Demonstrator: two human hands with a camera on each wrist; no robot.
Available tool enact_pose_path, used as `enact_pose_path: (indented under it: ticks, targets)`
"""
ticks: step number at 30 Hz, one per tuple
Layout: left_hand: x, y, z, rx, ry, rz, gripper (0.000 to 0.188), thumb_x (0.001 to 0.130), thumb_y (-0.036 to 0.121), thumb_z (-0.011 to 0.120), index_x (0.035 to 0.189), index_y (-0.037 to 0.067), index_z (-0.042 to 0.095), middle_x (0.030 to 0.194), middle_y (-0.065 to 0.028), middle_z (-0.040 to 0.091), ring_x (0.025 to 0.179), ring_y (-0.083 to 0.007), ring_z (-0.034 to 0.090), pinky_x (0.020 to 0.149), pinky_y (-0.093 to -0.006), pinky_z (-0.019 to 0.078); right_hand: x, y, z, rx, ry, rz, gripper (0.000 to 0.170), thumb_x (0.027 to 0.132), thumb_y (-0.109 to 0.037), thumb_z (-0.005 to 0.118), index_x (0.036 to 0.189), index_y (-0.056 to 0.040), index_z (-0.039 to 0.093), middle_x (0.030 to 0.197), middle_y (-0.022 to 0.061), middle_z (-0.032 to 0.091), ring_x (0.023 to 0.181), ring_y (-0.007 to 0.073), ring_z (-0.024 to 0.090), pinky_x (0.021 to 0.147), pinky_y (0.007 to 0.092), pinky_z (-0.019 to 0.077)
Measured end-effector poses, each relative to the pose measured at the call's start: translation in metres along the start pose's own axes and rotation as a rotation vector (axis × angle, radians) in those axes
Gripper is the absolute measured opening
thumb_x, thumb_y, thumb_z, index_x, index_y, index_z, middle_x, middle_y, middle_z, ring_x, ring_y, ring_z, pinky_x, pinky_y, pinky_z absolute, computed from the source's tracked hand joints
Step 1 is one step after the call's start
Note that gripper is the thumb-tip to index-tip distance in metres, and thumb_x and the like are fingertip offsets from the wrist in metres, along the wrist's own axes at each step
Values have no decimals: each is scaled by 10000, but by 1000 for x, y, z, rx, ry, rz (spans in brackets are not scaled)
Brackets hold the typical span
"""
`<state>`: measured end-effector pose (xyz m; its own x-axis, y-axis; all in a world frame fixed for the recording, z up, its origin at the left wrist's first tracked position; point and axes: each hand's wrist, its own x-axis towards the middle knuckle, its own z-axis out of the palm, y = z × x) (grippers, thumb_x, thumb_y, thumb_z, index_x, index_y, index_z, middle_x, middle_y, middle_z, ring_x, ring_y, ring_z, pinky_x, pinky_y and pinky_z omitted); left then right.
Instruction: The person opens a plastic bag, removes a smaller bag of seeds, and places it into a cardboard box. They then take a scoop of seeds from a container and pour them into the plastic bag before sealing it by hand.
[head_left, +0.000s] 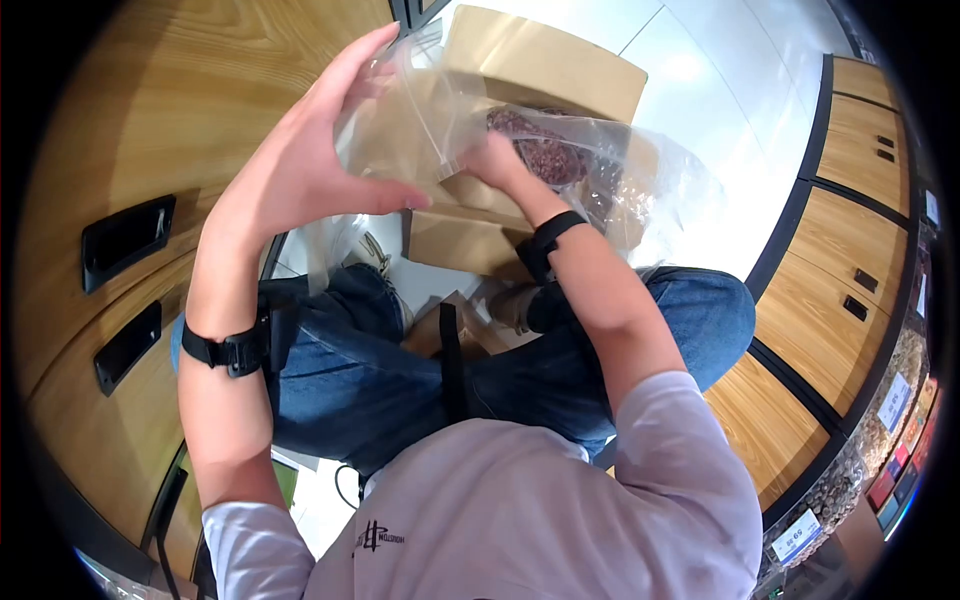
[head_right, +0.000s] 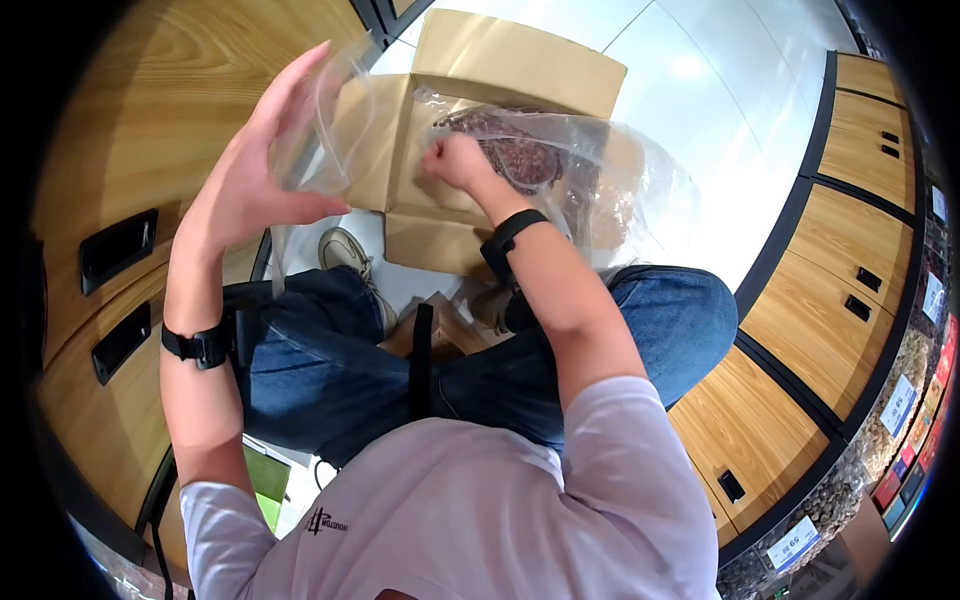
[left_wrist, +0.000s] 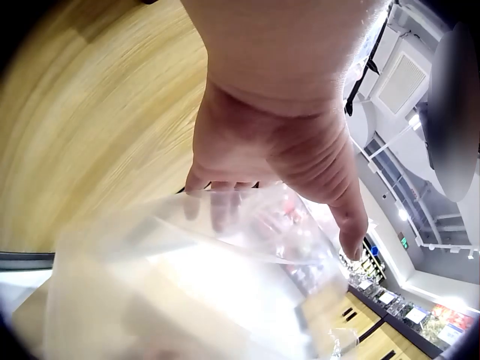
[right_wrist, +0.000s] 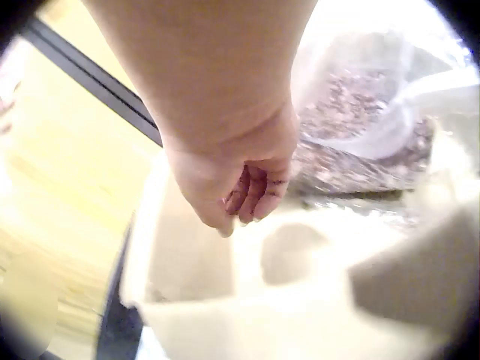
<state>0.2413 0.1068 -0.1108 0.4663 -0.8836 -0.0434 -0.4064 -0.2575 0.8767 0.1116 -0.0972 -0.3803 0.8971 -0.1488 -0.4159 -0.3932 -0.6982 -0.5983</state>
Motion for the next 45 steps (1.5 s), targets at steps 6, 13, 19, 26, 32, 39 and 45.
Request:
enact_pose_path:
  ticks: [6,13,19,26,32,39,45]
  targets:
    - [-3,6,-1,276,59,56,1163,547,202,915,1522,125,285,1423,-232,464,1324,-388,452,1099,-433,394,-55,-129,-162,1119,284,-161,181,840,-119,759,980,-28,689,865,-1,679,748,55,600,687,222,493]
    - [-7,27,6,250,94,81,1196,540,117,872,1549,188,234,1475,-204,423,1372,-376,412,1123,-443,373,-134,-192,-212,593,228,-321,180,826,-71,763,987,-7,716,822,5,688,718,41,601,669,188,494]
    - [-14,39,1,184,193,63,1187,542,123,876,1548,179,248,1477,-203,422,1378,-360,411,1130,-438,367,-130,-189,-225,626,340,-408,174,856,-72,730,1020,-14,726,849,28,710,733,47,605,668,195,487]
    - [-19,32,-16,-40,93,142,1348,566,208,933,1537,-23,28,1497,-305,302,1413,-355,336,1164,-396,279,-101,-190,-201,1090,294,-419,165,913,-51,662,1063,16,649,947,137,700,708,120,603,653,245,485]
    - [-25,36,-22,-31,231,119,1343,578,212,929,1535,-31,18,1494,-311,301,1406,-364,343,1161,-404,280,-34,-124,-163,851,566,-86,120,893,-49,587,968,7,662,863,70,688,717,106,615,645,238,489]
    - [-31,28,-25,-70,246,212,1369,574,231,942,1531,-45,4,1485,-324,300,1399,-371,353,1158,-399,289,28,-17,-41,-109,471,-167,226,800,-99,671,1016,-31,676,981,189,685,948,336,650,878,393,513]
    - [-27,30,-29,-213,219,232,1377,564,159,932,1540,-15,-23,1530,-287,250,1447,-346,259,1192,-400,206,17,-30,-20,-133,465,-246,132,775,-61,630,901,-53,667,939,176,666,979,359,611,912,436,482]
